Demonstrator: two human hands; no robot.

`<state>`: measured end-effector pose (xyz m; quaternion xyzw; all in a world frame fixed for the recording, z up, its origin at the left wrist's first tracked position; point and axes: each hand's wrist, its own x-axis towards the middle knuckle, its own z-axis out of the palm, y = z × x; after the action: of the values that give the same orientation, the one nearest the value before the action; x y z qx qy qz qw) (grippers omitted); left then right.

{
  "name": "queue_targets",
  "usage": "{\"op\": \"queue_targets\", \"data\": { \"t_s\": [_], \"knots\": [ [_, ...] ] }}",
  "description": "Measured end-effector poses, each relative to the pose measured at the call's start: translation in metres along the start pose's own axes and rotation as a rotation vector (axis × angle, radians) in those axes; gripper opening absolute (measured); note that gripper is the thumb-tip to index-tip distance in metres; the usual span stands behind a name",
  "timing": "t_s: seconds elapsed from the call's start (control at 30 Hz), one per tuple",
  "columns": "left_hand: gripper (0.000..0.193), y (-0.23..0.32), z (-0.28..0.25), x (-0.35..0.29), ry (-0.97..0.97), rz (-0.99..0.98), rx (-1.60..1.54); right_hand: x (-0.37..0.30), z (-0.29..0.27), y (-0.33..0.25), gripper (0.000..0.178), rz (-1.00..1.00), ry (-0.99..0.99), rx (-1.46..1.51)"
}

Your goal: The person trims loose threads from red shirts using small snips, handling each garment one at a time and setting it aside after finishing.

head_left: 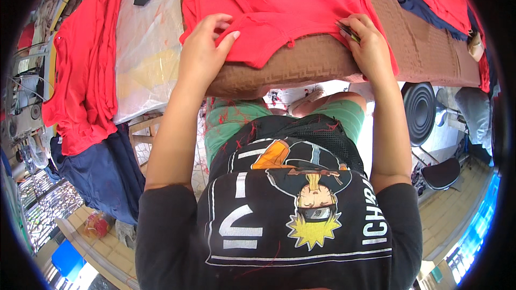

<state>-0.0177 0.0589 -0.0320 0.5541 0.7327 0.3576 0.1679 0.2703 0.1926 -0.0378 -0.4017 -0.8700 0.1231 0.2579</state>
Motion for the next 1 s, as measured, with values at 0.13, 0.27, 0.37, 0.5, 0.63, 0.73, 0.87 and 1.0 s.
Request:
{"op": "queue_targets", "data": {
  "t_s": [0.13, 0.27, 0.37, 0.5, 0.63, 0.73, 0.87, 1.0],
  "knots": [
    [0.016, 0.018, -0.018, -0.006, 0.232, 0.227, 0.045, 0.005, -0.014, -0.023, 0.024, -0.012, 0.121, 0.165],
    [0.019, 0.039, -0.002, -0.009, 0.079, 0.317, -0.091, 0.005, -0.007, -0.045, 0.014, 0.033, -0.149, 0.304],
    [0.023, 0.045, 0.021, -0.008, -0.021, 0.255, -0.194, -0.001, 0.009, -0.06, 0.025, 0.208, -0.226, 0.384],
    [0.042, 0.043, 0.039, -0.004, -0.08, 0.224, -0.185, -0.001, 0.027, -0.065, 0.034, 0.03, -0.071, 0.279],
    [0.046, 0.038, 0.046, -0.001, -0.112, 0.226, -0.139, -0.001, 0.039, -0.062, 0.025, -0.099, -0.086, 0.181],
    [0.044, 0.03, 0.05, 0.003, -0.14, 0.249, -0.104, 0.002, 0.043, -0.054, 0.018, -0.135, -0.092, 0.168],
    [0.035, 0.024, 0.051, 0.002, -0.131, 0.302, -0.102, 0.006, 0.037, -0.052, 0.013, -0.031, -0.162, 0.376],
    [0.025, 0.032, 0.051, 0.002, -0.104, 0.374, -0.026, 0.008, 0.032, -0.054, 0.017, 0.14, -0.28, 0.586]
  ]
}}
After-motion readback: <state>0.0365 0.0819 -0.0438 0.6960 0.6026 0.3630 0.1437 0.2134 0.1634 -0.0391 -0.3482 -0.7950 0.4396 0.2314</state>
